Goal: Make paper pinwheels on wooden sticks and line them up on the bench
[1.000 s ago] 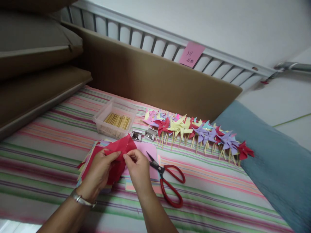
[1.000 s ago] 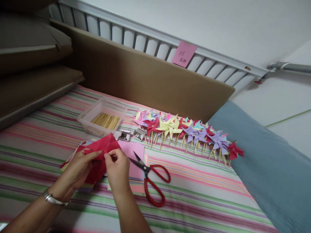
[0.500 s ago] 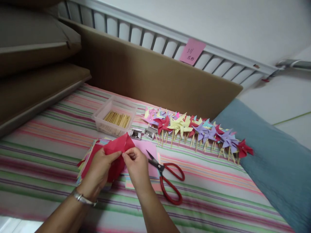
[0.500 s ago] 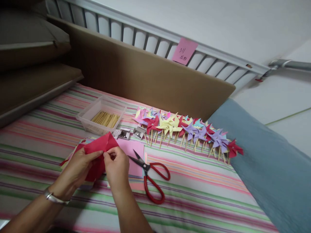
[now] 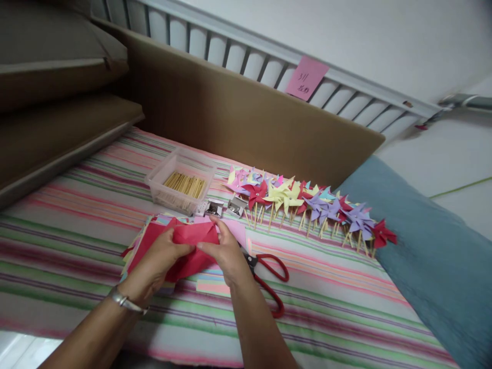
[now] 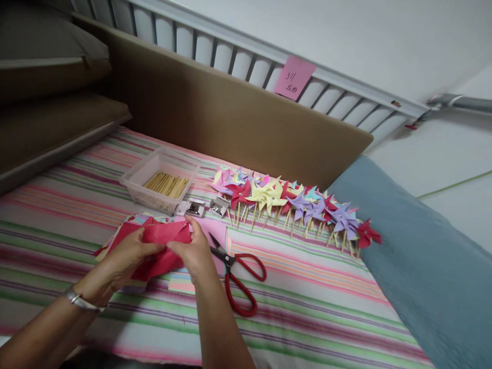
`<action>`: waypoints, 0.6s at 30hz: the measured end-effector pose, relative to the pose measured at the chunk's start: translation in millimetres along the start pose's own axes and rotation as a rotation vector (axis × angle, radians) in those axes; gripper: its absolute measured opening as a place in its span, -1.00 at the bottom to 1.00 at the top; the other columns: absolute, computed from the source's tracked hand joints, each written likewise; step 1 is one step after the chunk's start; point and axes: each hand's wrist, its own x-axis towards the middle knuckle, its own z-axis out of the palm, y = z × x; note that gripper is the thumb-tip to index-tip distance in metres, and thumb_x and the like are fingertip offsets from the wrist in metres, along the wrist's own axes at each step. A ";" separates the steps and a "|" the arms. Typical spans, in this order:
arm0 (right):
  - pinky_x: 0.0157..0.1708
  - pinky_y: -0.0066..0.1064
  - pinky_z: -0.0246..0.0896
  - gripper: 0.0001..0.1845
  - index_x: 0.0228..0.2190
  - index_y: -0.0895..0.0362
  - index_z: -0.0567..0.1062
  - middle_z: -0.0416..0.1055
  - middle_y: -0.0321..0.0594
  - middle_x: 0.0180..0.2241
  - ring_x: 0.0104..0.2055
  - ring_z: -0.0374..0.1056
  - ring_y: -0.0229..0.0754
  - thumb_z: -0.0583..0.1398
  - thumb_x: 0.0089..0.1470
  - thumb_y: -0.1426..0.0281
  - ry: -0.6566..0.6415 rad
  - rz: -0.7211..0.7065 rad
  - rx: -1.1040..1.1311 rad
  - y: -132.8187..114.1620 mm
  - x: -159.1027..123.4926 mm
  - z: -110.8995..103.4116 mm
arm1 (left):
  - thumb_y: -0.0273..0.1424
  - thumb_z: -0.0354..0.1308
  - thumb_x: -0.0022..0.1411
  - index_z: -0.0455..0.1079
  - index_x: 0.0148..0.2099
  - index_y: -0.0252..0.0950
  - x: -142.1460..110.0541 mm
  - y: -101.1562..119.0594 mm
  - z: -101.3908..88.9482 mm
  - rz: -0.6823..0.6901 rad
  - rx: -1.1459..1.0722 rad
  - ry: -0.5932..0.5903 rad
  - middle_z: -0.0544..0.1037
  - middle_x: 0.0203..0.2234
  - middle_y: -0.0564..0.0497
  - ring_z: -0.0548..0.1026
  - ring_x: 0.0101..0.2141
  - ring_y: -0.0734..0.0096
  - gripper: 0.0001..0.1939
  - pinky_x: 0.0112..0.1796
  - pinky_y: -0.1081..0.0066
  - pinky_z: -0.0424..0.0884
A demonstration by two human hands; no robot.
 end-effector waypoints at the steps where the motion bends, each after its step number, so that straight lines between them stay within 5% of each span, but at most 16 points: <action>1: -0.38 -0.39 0.32 -0.16 0.08 0.06 0.30 0.51 -0.36 -0.40 -0.44 0.42 -0.20 0.34 -0.32 0.51 0.005 -0.007 -0.008 1.1 0.1 0.6 | -0.46 0.38 -0.25 0.41 -0.14 -0.34 0.4 -1.0 0.4 0.002 0.016 0.005 0.61 -0.48 0.00 0.56 -0.45 0.23 -0.48 -0.37 0.36 0.43; 10: -0.38 -0.41 0.33 -0.16 0.10 0.08 0.26 0.51 -0.32 -0.34 -0.43 0.41 -0.23 0.33 -0.29 0.51 0.070 -0.050 0.060 0.7 -0.7 3.8 | -0.45 0.41 -0.21 0.42 -0.18 -0.30 -5.0 1.5 4.8 0.026 -0.172 -0.049 0.61 -0.42 0.02 0.55 -0.41 0.31 -0.54 -0.32 0.39 0.42; 18: -0.36 -0.42 0.35 -0.14 0.15 0.10 0.16 0.53 -0.30 -0.32 -0.38 0.43 -0.22 0.30 -0.21 0.49 0.161 -0.132 0.135 -4.3 -5.4 12.6 | -0.42 0.40 -0.18 0.46 -0.45 -0.34 -10.1 5.4 8.7 -0.044 -0.208 -0.087 0.57 -0.59 0.05 0.48 -0.53 0.46 -0.79 -0.44 0.51 0.35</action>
